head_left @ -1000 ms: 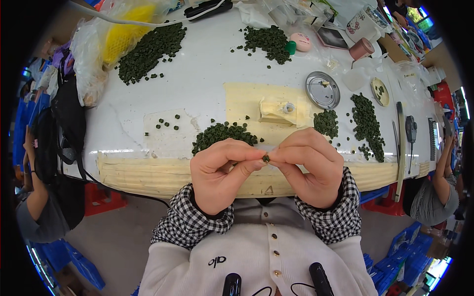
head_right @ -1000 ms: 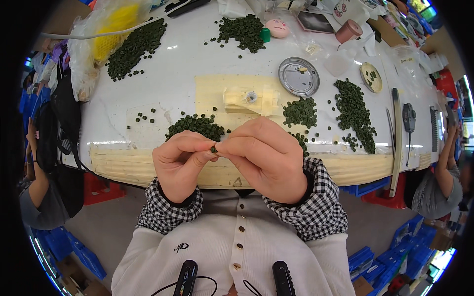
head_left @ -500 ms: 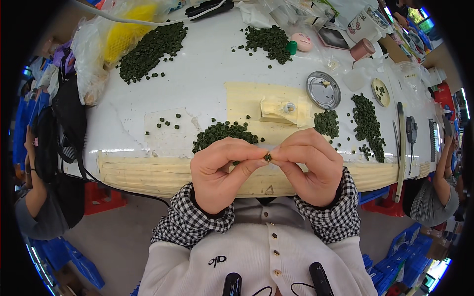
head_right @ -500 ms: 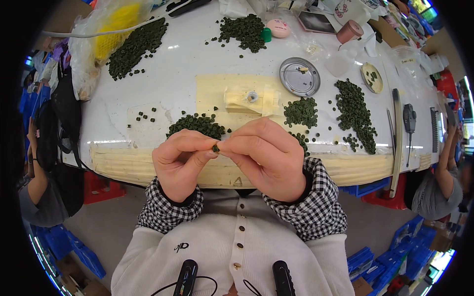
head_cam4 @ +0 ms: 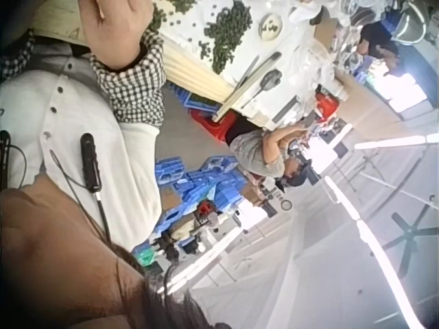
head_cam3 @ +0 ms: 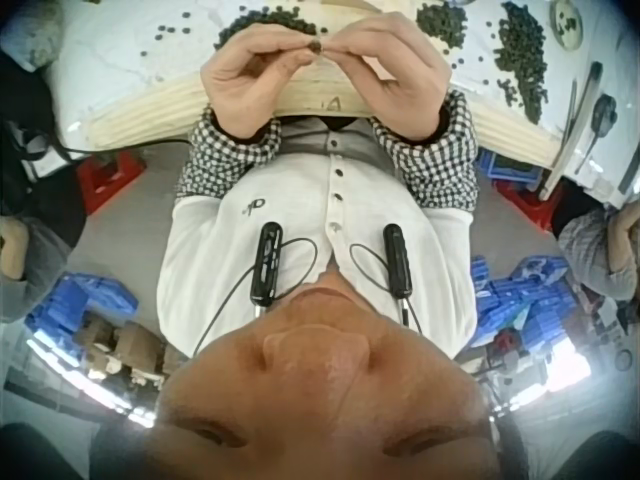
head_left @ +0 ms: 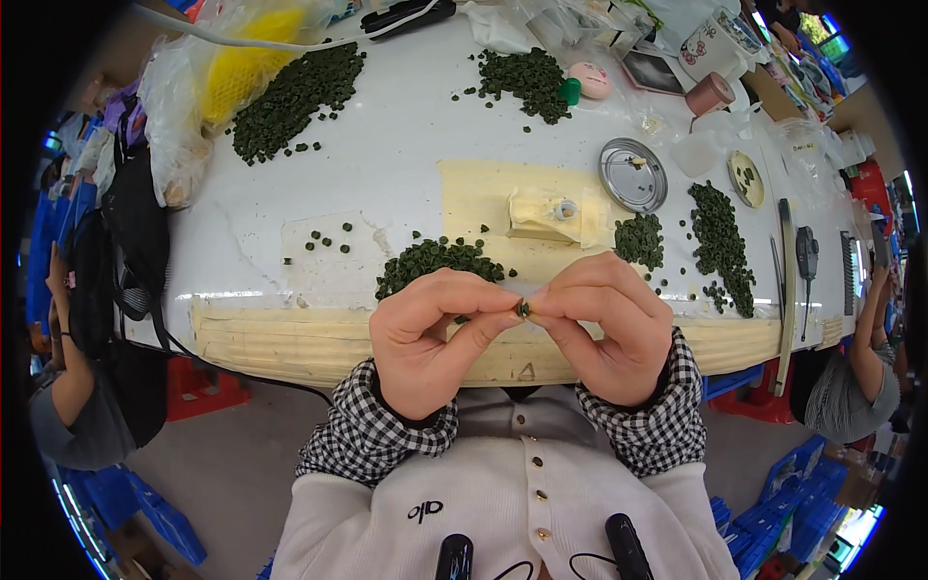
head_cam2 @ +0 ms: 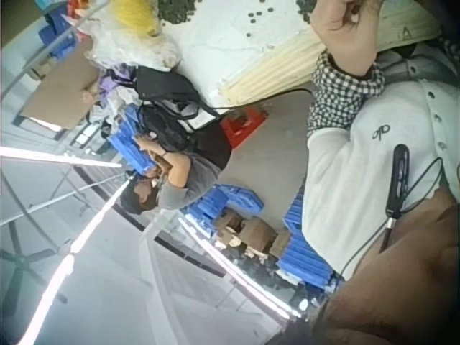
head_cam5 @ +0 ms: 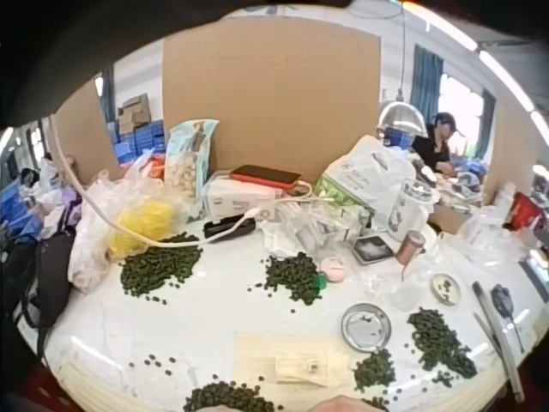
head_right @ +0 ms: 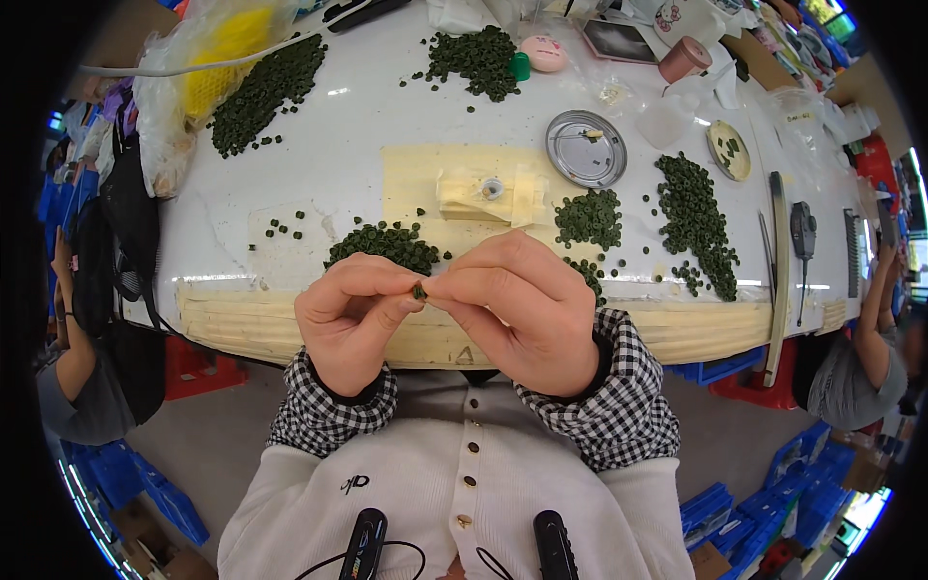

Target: Assembling small green toy components into a clear plastic casing on a workbench.

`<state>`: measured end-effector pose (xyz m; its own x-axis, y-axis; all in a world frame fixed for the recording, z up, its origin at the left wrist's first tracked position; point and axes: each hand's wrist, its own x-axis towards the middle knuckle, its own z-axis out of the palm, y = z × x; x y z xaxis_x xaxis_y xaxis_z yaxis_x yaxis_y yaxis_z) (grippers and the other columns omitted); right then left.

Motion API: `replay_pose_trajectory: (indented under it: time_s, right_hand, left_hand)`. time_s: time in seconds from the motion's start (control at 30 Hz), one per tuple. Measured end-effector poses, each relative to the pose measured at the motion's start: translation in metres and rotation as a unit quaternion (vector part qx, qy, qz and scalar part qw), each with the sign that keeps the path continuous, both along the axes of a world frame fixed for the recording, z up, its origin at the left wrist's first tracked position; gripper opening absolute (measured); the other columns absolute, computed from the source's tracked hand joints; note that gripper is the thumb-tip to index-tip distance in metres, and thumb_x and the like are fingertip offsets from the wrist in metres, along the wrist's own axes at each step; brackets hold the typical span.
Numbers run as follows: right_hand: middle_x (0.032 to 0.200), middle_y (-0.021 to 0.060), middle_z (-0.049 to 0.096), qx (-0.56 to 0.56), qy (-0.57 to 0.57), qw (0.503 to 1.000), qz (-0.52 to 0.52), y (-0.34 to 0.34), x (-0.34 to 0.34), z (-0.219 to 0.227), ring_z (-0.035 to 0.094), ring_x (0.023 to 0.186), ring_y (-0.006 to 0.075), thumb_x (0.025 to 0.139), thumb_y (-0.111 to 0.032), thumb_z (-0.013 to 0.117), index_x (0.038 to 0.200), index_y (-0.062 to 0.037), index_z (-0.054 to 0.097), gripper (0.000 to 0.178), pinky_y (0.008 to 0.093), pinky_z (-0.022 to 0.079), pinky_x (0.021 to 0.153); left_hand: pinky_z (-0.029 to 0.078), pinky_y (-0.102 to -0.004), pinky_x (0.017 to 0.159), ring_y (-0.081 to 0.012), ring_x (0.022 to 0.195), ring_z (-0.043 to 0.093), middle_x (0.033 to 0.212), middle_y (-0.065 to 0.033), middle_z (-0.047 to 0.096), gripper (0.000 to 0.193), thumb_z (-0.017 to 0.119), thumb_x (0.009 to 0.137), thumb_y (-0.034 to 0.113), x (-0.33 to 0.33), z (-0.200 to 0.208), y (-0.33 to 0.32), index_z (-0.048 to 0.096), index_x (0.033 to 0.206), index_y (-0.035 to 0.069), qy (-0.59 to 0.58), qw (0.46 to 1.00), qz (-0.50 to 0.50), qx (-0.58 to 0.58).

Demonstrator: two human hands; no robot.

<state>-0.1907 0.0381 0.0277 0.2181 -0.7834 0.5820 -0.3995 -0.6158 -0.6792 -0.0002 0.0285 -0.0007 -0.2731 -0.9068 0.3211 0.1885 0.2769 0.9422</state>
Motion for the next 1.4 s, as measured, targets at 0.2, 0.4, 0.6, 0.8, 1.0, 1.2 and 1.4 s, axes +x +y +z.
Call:
replay_pose_trajectory:
  time_s: [0.2, 0.4, 0.6, 0.8, 1.0, 1.2, 1.4]
  right_hand:
    - [0.087, 0.0074, 0.065, 0.020, -0.005, 1.000, -0.003, 0.0018, -0.0002, 0.0002, 0.064, 0.077, 0.0206, 0.074, 0.005, 0.074, 0.097, -0.0030, 0.071, 0.025, 0.0287, 0.052, 0.064]
    - [0.089, 0.0083, 0.066, 0.050, -0.003, 0.999, 0.006, 0.0029, -0.0015, 0.0024, 0.065, 0.077, 0.0202, 0.076, 0.005, 0.073, 0.101, -0.0027, 0.071, 0.027, 0.0275, 0.053, 0.064]
    - [0.089, 0.0093, 0.066, 0.046, -0.012, 0.999, 0.013, 0.0044, -0.0006, -0.0002, 0.065, 0.076, 0.0204, 0.077, 0.005, 0.073, 0.104, -0.0014, 0.071, 0.027, 0.0270, 0.053, 0.064]
    - [0.086, 0.0094, 0.066, 0.048, -0.016, 0.999, 0.021, 0.0057, -0.0003, -0.0005, 0.064, 0.073, 0.0203, 0.077, 0.005, 0.073, 0.104, -0.0007, 0.071, 0.028, 0.0275, 0.052, 0.062]
    - [0.083, 0.0085, 0.066, 0.029, -0.013, 0.999, 0.030, 0.0048, -0.0028, -0.0017, 0.063, 0.070, 0.0194, 0.077, 0.004, 0.073, 0.101, -0.0003, 0.071, 0.024, 0.0275, 0.051, 0.060]
    - [0.086, 0.0088, 0.066, 0.050, -0.016, 0.998, 0.034, 0.0068, -0.0052, -0.0009, 0.064, 0.072, 0.0188, 0.079, 0.005, 0.072, 0.104, -0.0007, 0.071, 0.026, 0.0269, 0.052, 0.061]
    - [0.089, 0.0099, 0.066, 0.082, -0.036, 0.995, 0.034, 0.0103, -0.0036, -0.0019, 0.064, 0.074, 0.0183, 0.078, 0.005, 0.072, 0.112, -0.0021, 0.070, 0.034, 0.0266, 0.053, 0.063]
  left_hand:
    - [0.049, -0.0260, 0.071, -0.0158, 0.084, 0.063, 0.095, -0.0124, 0.068, 0.022, 0.070, 0.079, -0.011, -0.0010, -0.0004, 0.0006, 0.069, 0.099, -0.002, 0.000, 1.000, 0.012, 0.004]
    - [0.049, -0.0260, 0.070, -0.0156, 0.084, 0.062, 0.095, -0.0120, 0.068, 0.023, 0.070, 0.080, -0.011, -0.0014, -0.0009, 0.0009, 0.070, 0.100, -0.001, -0.003, 1.000, 0.019, 0.003]
    - [0.050, -0.0275, 0.073, -0.0179, 0.087, 0.064, 0.095, -0.0127, 0.069, 0.023, 0.069, 0.080, -0.012, -0.0023, 0.0004, 0.0002, 0.070, 0.100, -0.001, -0.013, 0.999, 0.028, -0.011]
    - [0.052, -0.0281, 0.075, -0.0191, 0.087, 0.066, 0.096, -0.0127, 0.070, 0.021, 0.069, 0.081, -0.010, -0.0019, 0.0004, 0.0004, 0.071, 0.099, -0.001, -0.034, 0.998, 0.040, -0.032]
    - [0.053, -0.0279, 0.076, -0.0192, 0.087, 0.066, 0.096, -0.0129, 0.071, 0.019, 0.069, 0.083, -0.008, -0.0026, 0.0016, -0.0003, 0.071, 0.099, 0.000, -0.048, 0.997, 0.034, -0.045]
    - [0.052, -0.0271, 0.074, -0.0184, 0.086, 0.066, 0.096, -0.0129, 0.070, 0.019, 0.068, 0.083, -0.008, -0.0031, 0.0027, -0.0010, 0.071, 0.100, 0.000, -0.055, 0.997, 0.028, -0.048]
    - [0.050, -0.0261, 0.073, -0.0167, 0.085, 0.065, 0.096, -0.0125, 0.070, 0.022, 0.068, 0.082, -0.010, -0.0030, -0.0003, -0.0003, 0.070, 0.102, -0.001, -0.029, 0.999, 0.032, -0.032]
